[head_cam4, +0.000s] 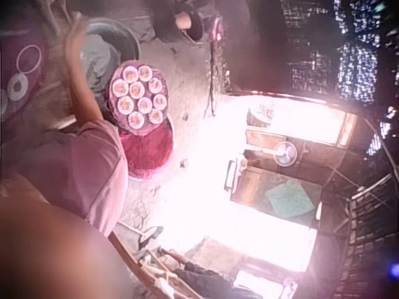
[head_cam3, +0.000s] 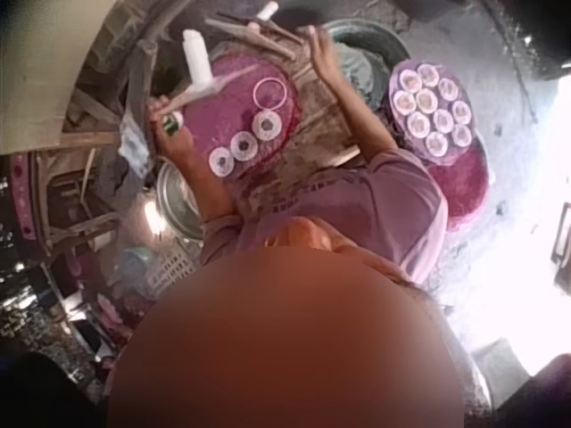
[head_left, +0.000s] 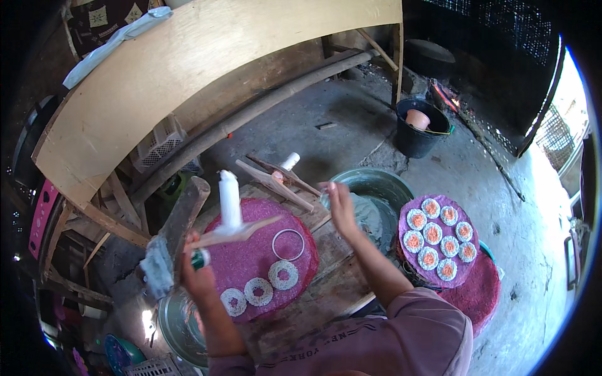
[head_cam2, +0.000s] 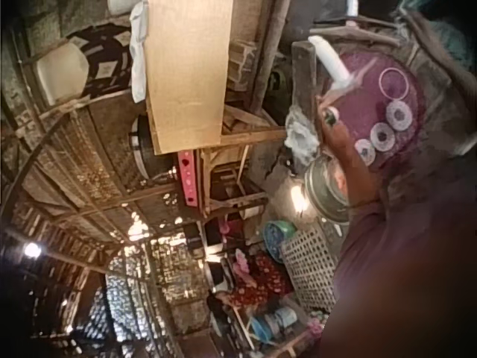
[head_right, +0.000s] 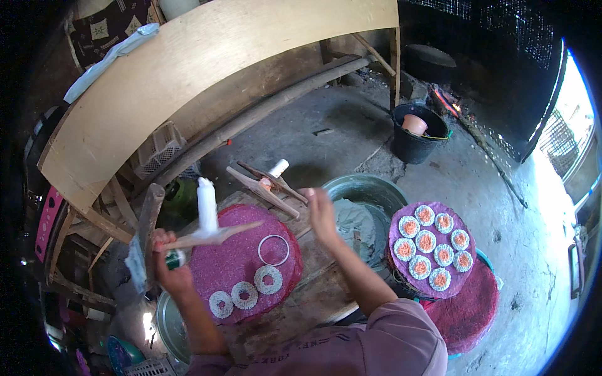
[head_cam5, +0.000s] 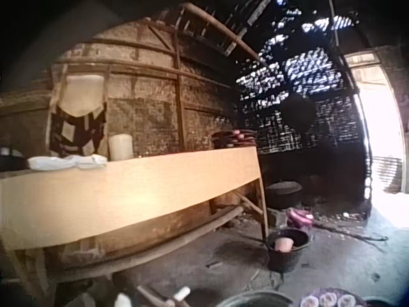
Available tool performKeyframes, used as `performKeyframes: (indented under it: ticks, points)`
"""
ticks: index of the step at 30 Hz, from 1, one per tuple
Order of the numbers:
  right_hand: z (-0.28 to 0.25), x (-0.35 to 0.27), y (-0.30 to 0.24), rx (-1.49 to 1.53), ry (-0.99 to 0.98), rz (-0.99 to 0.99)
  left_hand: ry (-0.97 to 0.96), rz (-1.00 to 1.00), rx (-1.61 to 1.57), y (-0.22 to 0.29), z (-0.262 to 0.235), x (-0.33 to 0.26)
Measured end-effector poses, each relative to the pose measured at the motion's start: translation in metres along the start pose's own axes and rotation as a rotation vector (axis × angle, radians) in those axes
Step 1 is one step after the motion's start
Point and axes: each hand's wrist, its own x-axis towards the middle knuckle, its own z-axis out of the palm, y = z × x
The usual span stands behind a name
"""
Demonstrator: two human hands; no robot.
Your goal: The person prepares and assembles small round decorative cakes on a purple mat. They use a piping bag to apply white frosting into circular molds, then add orange filling and a white center to each piece. The finished cakes are arranged on the mat.
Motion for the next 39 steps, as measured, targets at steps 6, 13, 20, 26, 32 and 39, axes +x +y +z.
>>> performKeyframes:
  ticks: [6, 13, 20, 26, 32, 39]
  points:
    - [-0.070, -0.012, 0.174, -1.215, -1.190, 0.660, -0.080, -0.032, 0.827, -0.002, -0.037, 0.013]
    - [-0.097, -0.014, 0.224, -1.207, -1.063, 0.612, -0.318, 0.268, 1.385, -0.014, -0.060, 0.035]
    - [-0.207, 0.036, 0.001, -0.508, -0.890, 0.549, -0.399, 0.311, 1.231, -0.002, -0.031, 0.052]
    - [-0.131, 0.026, -0.125, 0.195, -0.939, 0.537, -0.443, 0.471, 1.291, -0.041, -0.002, 0.058]
    - [-0.072, 0.038, -0.165, 0.494, -1.350, 1.036, -0.395, 0.752, 1.227, -0.028, -0.022, 0.079]
    - [-0.012, 0.035, -0.205, -0.711, -0.995, -0.733, -0.716, 0.554, 1.366, 0.007, 0.003, 0.057]
